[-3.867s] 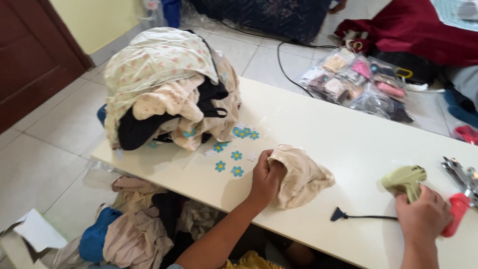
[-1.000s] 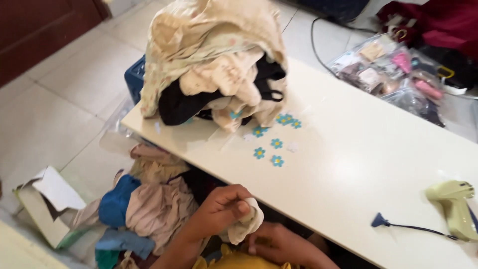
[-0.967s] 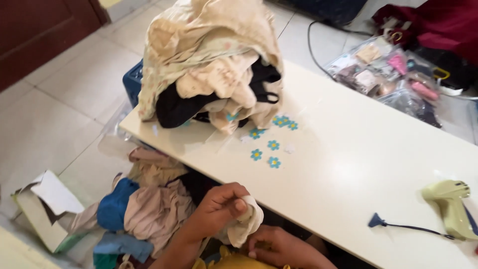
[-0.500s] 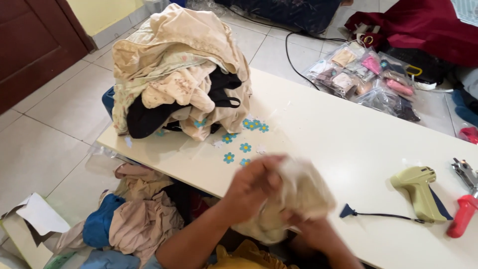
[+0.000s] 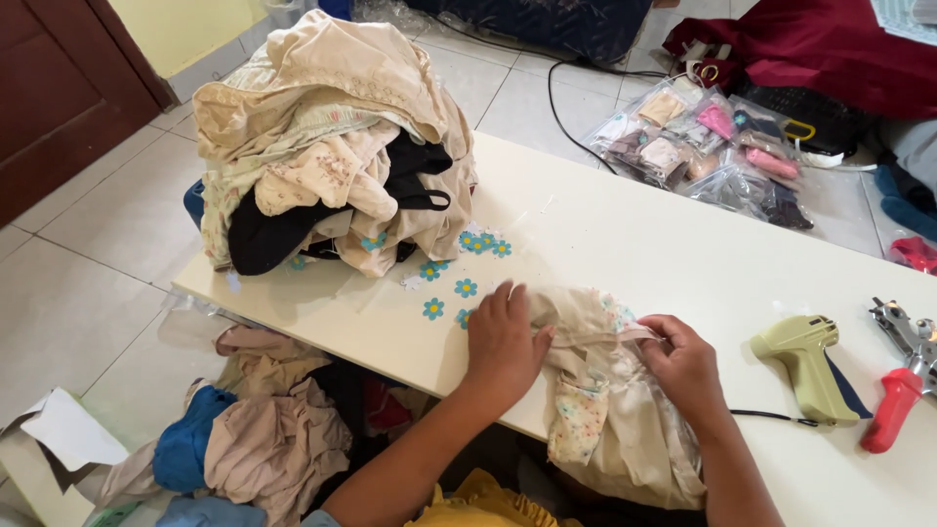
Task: The person uses a hot glue gun to attach small flower-shaped decorations to various pieces of clothing, including a black garment and a beige garment. They pick up the flowers from the table, apply glue, and press them onto the fabric.
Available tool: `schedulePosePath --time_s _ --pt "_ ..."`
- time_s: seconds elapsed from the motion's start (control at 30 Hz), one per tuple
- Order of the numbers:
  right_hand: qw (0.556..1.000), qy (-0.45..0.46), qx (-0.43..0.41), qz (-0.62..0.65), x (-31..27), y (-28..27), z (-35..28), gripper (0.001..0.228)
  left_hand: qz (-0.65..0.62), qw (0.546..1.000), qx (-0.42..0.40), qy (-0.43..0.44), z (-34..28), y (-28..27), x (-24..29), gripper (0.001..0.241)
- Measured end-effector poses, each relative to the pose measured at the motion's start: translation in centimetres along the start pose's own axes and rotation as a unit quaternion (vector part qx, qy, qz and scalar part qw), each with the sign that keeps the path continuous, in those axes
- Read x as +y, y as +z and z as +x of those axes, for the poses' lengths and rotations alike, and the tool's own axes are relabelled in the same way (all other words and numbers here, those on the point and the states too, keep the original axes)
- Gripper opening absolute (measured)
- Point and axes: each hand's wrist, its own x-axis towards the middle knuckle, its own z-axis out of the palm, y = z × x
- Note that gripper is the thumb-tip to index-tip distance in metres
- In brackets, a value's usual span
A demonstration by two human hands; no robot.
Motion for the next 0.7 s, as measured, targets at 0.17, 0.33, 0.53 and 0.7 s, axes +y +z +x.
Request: schedulePosePath --time_s 0.17,0.33,0.53,0.7 --pt "0.986 -0.103 -0.130 0.000 -1.2 0.7 -0.2 0.025 0.009 0.962 0.082 0.260 0.0 0.9 2.0 0.041" --pt "0.978 -0.187 -0.090 -0.026 -4.5 -0.6 -2.9 0.024 -0.003 0.948 0.119 0.296 -0.8 0.8 2.8 0.020" --pt "0.975 -0.202 -0.035 -0.083 -5.2 -2.9 -3.3 0.025 -0.030 0.948 0.175 0.263 -0.3 -0.7 2.4 0.020" --pt "0.968 -0.215 0.008 -0.128 -3.7 -4.4 -2.5 0.032 -0.067 0.958 0.178 0.216 0.0 -0.9 0.9 0.019"
